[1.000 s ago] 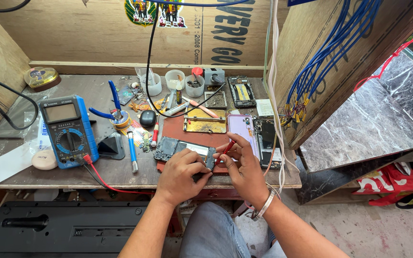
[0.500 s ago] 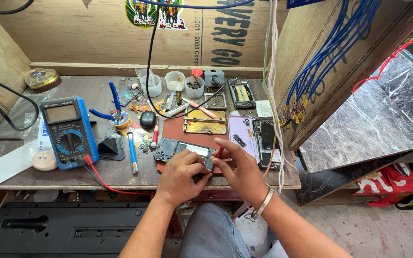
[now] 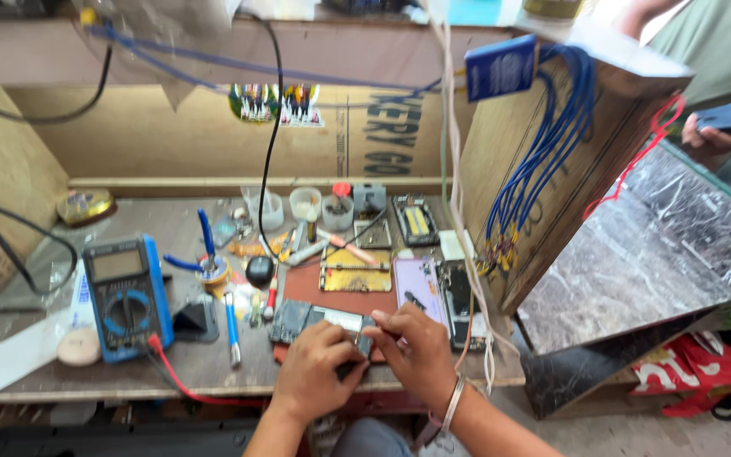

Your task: The person uses a multimeter to test points on a disassembled mobile phone motherboard. They hold the phone steady with one hand and probe various contacts with the multimeter leads in the other, occasionally repositioning the device on the workbench.

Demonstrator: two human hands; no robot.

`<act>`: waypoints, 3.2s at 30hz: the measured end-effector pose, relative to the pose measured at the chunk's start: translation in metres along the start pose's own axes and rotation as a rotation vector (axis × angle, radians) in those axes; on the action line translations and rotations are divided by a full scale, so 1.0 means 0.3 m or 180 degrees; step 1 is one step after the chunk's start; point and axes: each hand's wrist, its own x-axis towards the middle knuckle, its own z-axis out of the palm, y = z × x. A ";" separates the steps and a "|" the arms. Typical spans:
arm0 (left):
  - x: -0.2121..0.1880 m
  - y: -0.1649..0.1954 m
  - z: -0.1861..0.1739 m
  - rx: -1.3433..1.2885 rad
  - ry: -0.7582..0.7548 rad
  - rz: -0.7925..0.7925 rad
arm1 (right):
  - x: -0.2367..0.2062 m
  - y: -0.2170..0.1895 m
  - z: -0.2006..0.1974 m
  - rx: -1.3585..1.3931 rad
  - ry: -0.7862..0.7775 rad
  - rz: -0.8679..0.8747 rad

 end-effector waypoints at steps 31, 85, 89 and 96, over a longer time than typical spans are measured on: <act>-0.011 -0.075 0.060 -0.0191 -0.0038 0.0518 | 0.019 -0.101 -0.040 0.0352 0.0267 -0.0492; 0.012 0.031 -0.006 -0.0074 -0.0100 0.0041 | 0.002 -0.066 -0.086 0.1107 -0.0203 0.1069; 0.010 0.041 -0.002 -0.0032 -0.0093 -0.0088 | 0.054 0.037 -0.161 0.0950 0.0162 0.1358; 0.015 0.030 0.020 0.0093 -0.0072 -0.0164 | 0.049 0.137 -0.194 0.0635 -0.0098 0.1011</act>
